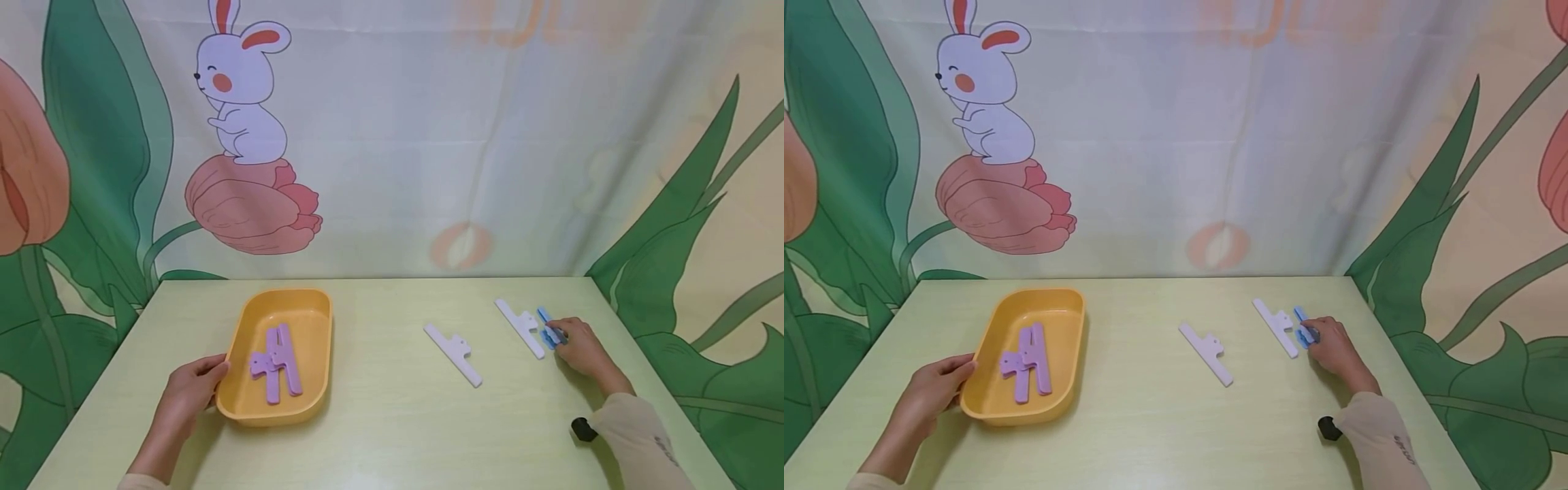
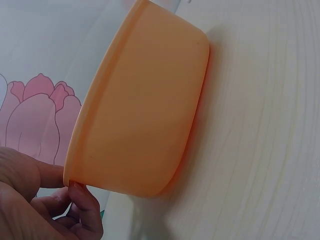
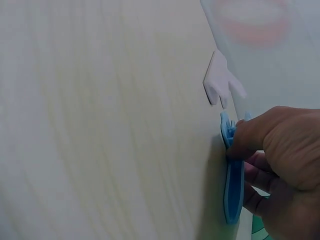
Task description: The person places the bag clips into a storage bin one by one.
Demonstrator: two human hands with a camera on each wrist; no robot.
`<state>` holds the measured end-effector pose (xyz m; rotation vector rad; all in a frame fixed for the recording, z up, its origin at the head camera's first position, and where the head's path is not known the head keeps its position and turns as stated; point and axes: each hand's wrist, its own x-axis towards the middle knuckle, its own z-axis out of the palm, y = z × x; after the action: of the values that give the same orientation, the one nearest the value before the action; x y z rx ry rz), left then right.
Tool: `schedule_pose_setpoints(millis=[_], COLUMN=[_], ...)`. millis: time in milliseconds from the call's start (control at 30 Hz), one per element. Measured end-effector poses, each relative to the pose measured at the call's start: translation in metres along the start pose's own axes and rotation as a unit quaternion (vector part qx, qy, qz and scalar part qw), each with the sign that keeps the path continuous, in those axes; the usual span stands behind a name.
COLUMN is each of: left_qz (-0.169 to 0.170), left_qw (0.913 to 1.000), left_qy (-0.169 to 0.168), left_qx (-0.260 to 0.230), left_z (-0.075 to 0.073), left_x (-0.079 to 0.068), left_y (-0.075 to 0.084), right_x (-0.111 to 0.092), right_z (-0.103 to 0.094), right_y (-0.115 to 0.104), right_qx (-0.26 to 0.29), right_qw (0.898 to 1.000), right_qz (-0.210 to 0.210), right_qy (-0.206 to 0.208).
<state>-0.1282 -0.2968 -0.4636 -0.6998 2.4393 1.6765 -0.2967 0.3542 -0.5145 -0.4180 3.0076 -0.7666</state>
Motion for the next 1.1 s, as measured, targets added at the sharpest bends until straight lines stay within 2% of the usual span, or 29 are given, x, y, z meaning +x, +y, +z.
schedule_pose_setpoints(millis=[333,600,900,1100], left_qz=[0.003,-0.003,-0.003,-0.007], left_qw=[1.0000,1.0000,1.0000,0.9999], left_qy=[-0.004,-0.001,-0.003,-0.001], left_qx=[0.004,0.003,0.004,0.008], left_z=[0.001,0.000,-0.001,-0.001], left_x=[0.000,0.002,0.001,0.000], left_y=[0.003,0.002,0.000,0.001], right_x=[-0.005,-0.008,-0.017,-0.022], right_z=[-0.003,-0.008,-0.014,-0.017], right_y=[0.000,0.007,0.010,0.011], right_qx=[0.015,0.084,0.174,0.241], right_qw=[1.000,0.996,0.981,0.964], right_qz=[-0.009,0.032,0.087,0.108], right_qy=[0.022,0.014,0.012,0.001])
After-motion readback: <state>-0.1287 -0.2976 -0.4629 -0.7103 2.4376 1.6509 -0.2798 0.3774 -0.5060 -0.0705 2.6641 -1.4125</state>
